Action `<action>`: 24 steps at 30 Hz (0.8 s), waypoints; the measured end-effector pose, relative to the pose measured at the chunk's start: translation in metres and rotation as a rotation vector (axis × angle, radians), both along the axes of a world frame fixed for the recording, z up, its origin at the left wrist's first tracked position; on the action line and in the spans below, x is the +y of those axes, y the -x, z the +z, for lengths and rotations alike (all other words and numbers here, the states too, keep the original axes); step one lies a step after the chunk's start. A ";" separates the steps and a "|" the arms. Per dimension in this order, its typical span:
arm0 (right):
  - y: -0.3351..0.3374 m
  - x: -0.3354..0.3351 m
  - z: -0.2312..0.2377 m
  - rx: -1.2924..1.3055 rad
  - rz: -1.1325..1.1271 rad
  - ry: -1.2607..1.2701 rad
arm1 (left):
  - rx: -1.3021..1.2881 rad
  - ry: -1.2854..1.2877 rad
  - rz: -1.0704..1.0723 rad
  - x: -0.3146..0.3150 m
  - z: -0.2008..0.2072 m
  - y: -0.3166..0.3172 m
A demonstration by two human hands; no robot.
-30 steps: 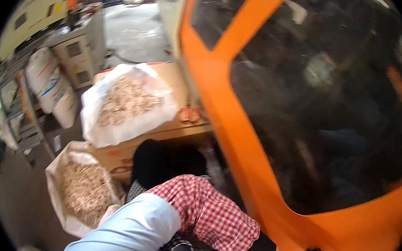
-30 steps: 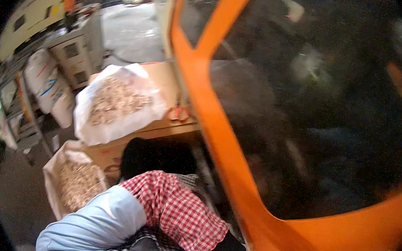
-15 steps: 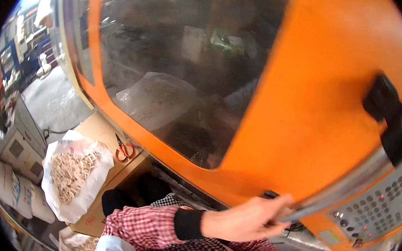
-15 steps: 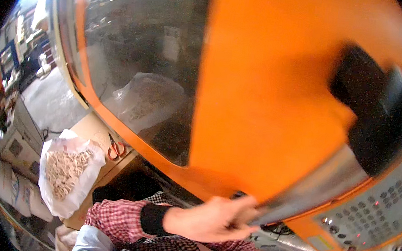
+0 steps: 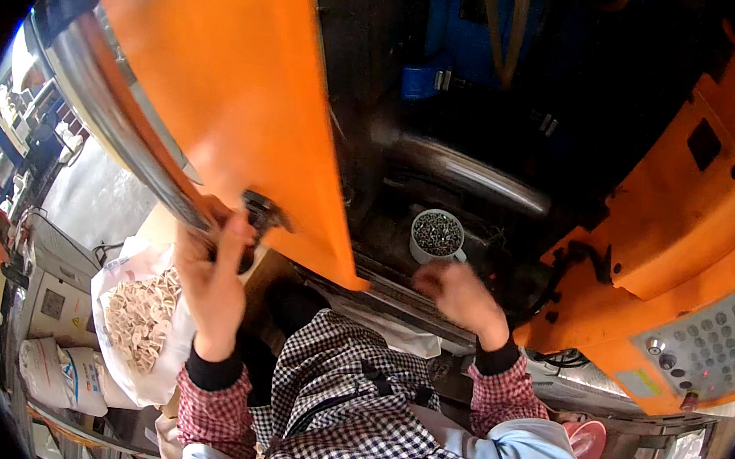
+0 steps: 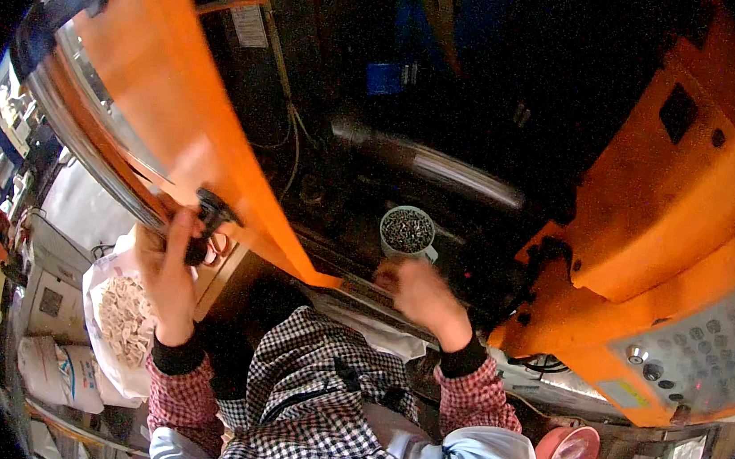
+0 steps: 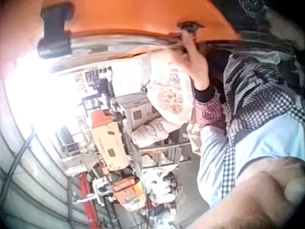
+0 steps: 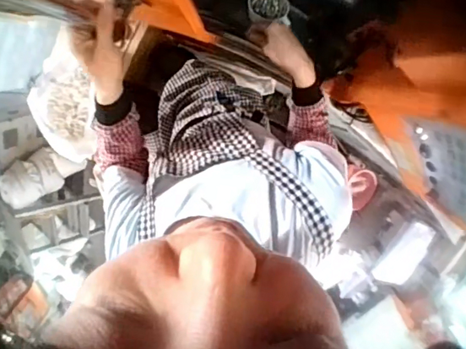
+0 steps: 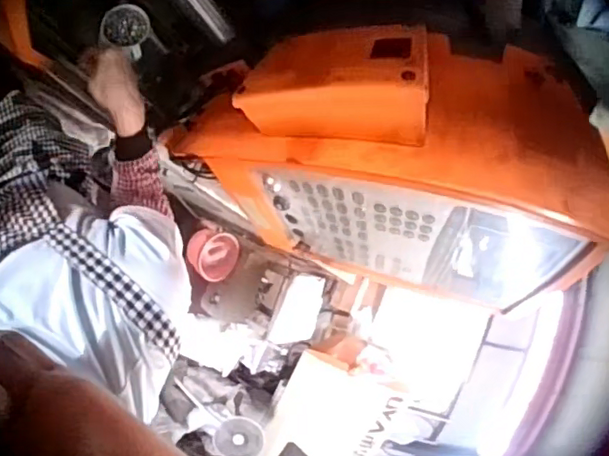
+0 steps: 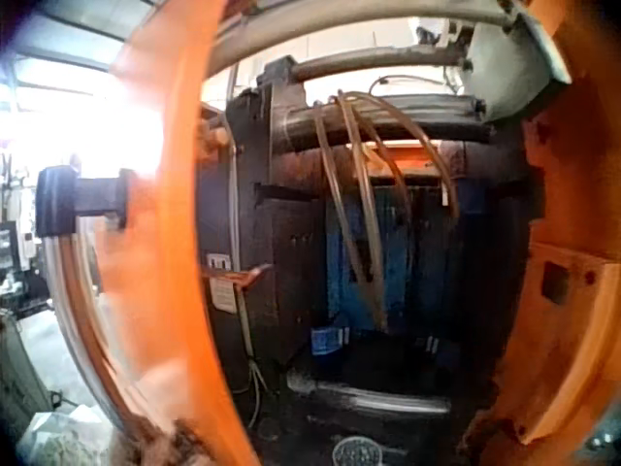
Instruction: The person repeatedly picks small white plastic components from a bag, inserts them into a machine, and removes the assembled parts. They then separate the connected pieces by hand and place them into a collection bag.
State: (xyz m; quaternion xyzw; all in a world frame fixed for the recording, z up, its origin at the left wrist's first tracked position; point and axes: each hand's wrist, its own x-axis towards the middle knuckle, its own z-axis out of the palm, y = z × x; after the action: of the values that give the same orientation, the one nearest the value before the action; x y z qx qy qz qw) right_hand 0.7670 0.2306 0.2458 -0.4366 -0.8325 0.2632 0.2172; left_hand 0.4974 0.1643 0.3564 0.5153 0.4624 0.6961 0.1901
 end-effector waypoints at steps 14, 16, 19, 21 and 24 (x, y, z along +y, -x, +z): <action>-0.002 0.071 -0.035 -0.262 -0.174 -0.271 | -0.009 -0.021 0.289 0.043 0.002 0.110; -0.005 0.071 -0.034 -0.214 -0.183 -0.252 | 0.037 -0.009 0.371 0.039 0.005 0.102; -0.008 0.071 -0.033 -0.108 -0.208 -0.329 | 0.495 -0.343 0.881 0.042 -0.003 0.053; -0.014 0.074 -0.041 -0.061 -0.213 -0.416 | 0.418 -0.387 0.821 0.038 -0.026 0.014; -0.012 0.076 -0.037 0.059 -0.199 -0.412 | 0.274 0.222 0.029 0.043 -0.077 -0.024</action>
State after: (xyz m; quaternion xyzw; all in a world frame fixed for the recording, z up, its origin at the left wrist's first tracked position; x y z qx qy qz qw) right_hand 0.7789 0.3066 0.2091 -0.4549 -0.8149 0.0777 0.3508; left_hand 0.5216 0.2073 0.2795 0.5743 0.5655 0.5667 0.1709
